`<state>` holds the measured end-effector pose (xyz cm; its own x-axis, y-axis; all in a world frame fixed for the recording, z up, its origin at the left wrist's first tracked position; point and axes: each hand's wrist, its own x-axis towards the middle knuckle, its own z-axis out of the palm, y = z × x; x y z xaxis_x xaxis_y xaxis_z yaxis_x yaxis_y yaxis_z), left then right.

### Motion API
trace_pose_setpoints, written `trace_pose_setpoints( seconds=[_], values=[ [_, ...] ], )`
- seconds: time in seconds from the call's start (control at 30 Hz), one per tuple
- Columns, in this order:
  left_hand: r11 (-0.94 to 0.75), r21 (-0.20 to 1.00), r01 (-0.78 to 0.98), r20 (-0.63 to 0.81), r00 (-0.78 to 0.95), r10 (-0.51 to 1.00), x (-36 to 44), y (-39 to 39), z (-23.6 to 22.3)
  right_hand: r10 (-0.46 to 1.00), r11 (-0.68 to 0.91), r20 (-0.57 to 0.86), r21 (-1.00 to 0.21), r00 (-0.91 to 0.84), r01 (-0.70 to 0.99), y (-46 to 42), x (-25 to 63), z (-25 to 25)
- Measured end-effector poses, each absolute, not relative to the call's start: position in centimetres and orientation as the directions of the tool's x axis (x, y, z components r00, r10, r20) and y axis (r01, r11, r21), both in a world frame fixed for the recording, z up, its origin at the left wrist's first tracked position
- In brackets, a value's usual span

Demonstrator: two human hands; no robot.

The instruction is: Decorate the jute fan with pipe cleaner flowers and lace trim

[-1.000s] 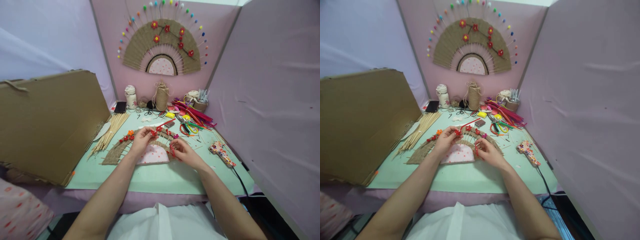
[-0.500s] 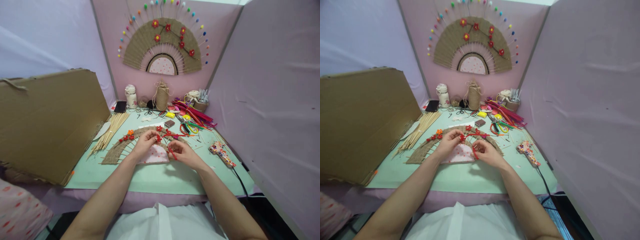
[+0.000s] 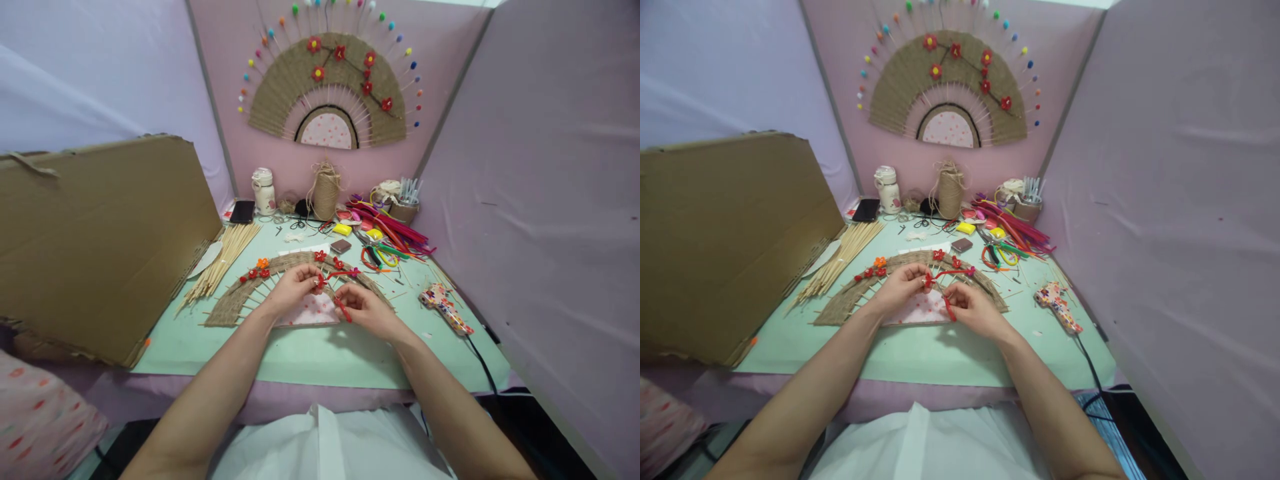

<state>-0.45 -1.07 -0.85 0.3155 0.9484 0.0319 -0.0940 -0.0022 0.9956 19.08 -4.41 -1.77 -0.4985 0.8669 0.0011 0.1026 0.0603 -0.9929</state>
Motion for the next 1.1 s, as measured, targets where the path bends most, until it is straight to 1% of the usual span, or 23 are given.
trace_pose_setpoints(
  seconds=[0.6,0.77,0.87,1.0,1.1],
  values=[
    [0.086,0.985,-0.149,-0.025,0.371,0.928,-0.5,-1.1,-1.2,0.888,0.135,0.027,-0.970,-0.459,0.203,-5.1,19.1,-2.0],
    [0.086,0.973,-0.214,0.001,0.379,0.925,-0.6,-1.1,-1.2,0.893,0.096,0.012,-0.982,-0.449,0.163,-5.1,19.0,-2.3],
    [0.101,0.962,-0.252,0.015,0.422,0.907,-0.7,-1.2,-1.1,0.893,0.062,-0.005,-0.989,-0.451,0.135,-5.2,18.9,-2.1],
    [0.149,0.962,-0.230,-0.036,0.433,0.901,-0.8,-1.3,-1.0,0.880,0.018,-0.025,-0.996,-0.474,0.086,-5.6,19.1,-2.1],
    [0.142,0.970,-0.195,-0.043,0.441,0.896,-0.8,-1.2,-1.2,0.865,-0.021,-0.045,-0.998,-0.499,0.054,-5.8,19.1,-2.2]
  ],
)
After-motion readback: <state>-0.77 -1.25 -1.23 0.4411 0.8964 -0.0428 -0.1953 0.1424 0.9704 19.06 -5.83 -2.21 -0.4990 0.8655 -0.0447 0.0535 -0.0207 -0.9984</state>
